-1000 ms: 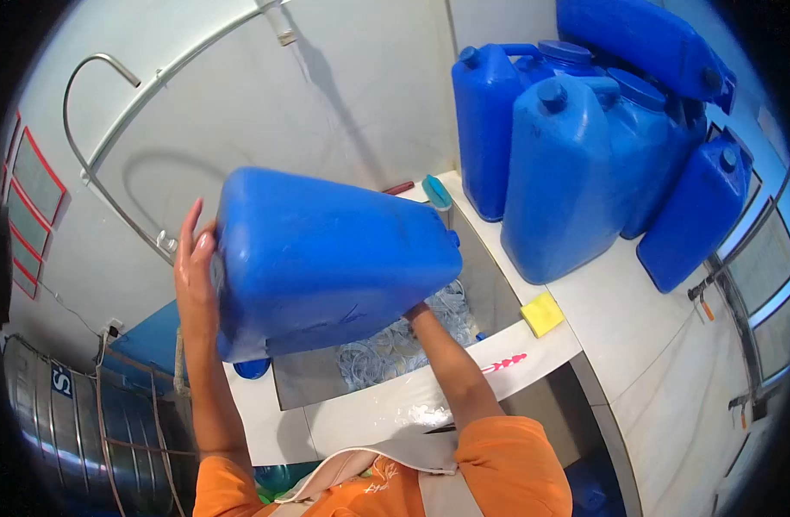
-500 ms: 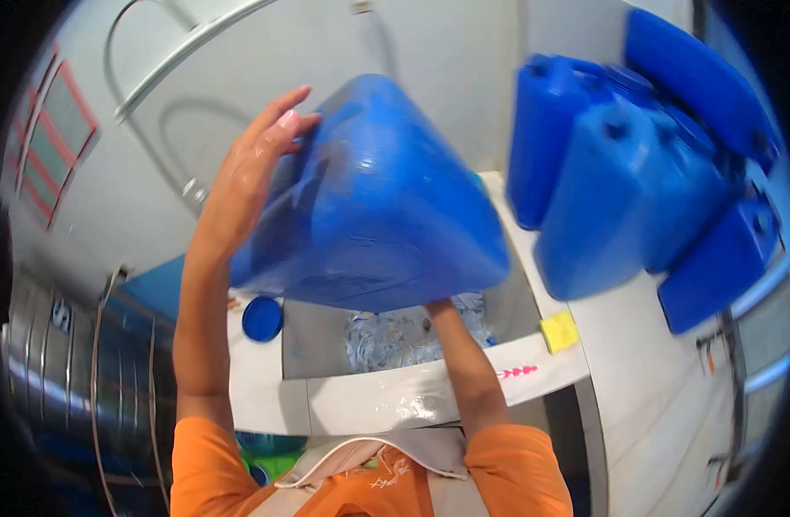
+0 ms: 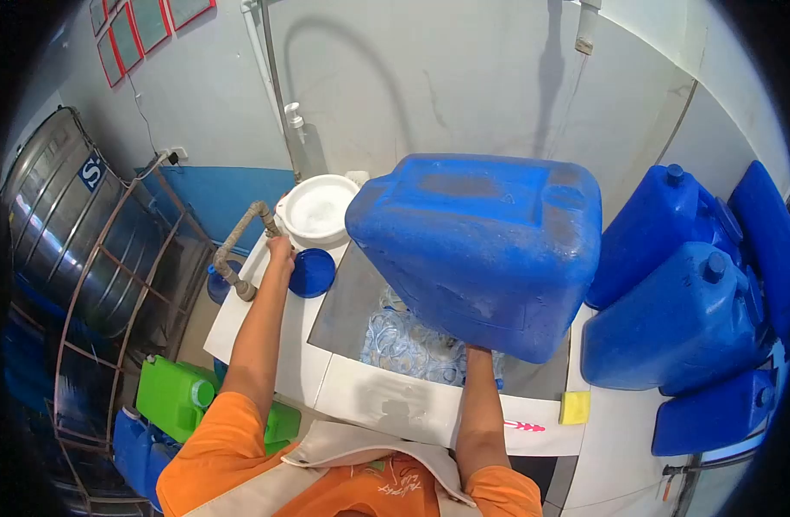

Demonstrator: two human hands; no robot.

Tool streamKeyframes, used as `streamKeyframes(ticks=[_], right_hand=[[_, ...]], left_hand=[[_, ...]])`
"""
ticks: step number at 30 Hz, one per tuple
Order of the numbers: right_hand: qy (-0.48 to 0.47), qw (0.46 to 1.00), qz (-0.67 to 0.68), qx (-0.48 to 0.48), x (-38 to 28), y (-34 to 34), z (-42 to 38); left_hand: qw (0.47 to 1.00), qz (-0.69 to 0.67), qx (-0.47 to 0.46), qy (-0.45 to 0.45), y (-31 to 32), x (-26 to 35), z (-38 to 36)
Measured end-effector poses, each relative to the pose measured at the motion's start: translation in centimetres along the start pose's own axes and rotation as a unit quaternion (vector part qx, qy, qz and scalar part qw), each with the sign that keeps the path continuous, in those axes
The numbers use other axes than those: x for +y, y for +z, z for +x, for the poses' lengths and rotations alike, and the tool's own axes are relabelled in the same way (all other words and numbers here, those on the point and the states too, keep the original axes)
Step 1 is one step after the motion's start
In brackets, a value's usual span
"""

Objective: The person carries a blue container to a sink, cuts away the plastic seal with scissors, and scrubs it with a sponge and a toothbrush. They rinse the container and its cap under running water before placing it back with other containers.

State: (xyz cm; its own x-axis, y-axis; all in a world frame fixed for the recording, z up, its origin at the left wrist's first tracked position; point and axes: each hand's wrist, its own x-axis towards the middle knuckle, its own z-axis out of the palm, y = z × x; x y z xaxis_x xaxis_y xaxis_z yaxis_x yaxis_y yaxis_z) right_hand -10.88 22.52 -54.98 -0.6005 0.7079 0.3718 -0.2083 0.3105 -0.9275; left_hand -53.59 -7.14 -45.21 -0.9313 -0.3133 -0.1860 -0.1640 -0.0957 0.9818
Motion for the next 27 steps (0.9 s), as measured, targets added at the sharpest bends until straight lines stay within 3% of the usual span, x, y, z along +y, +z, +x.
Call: streamKeyframes(ticks=[1,3,5,7,11,17,27], right_hand=[[0.004,1.000,0.019,0.011,0.0,0.0,-0.1],[0.021,0.997,0.076,0.028,0.1,0.0,-0.2],[0.035,0.990,0.132,0.038,0.0,-0.1,-0.3],[0.047,0.983,0.172,0.045,0.1,-0.4,-0.3],[0.067,0.968,0.236,0.050,0.2,-0.7,-0.5],[0.089,0.938,0.327,0.066,0.2,-1.2,-0.3],[0.112,0.885,0.442,0.089,-0.3,-1.6,-0.5]], left_hand=[[1.000,-0.002,-0.003,-0.004,-0.1,0.7,-1.2],[0.977,-0.174,-0.107,-0.066,-1.3,3.6,-3.7],[0.974,-0.194,-0.106,-0.057,-2.1,5.8,-4.2],[0.937,-0.246,-0.234,-0.077,-3.2,7.2,-2.0],[0.928,-0.319,-0.161,-0.107,-3.8,10.4,-2.9],[0.949,-0.276,-0.146,-0.036,-3.5,9.8,-2.6],[0.956,-0.235,-0.172,-0.046,-3.6,9.5,-2.0]])
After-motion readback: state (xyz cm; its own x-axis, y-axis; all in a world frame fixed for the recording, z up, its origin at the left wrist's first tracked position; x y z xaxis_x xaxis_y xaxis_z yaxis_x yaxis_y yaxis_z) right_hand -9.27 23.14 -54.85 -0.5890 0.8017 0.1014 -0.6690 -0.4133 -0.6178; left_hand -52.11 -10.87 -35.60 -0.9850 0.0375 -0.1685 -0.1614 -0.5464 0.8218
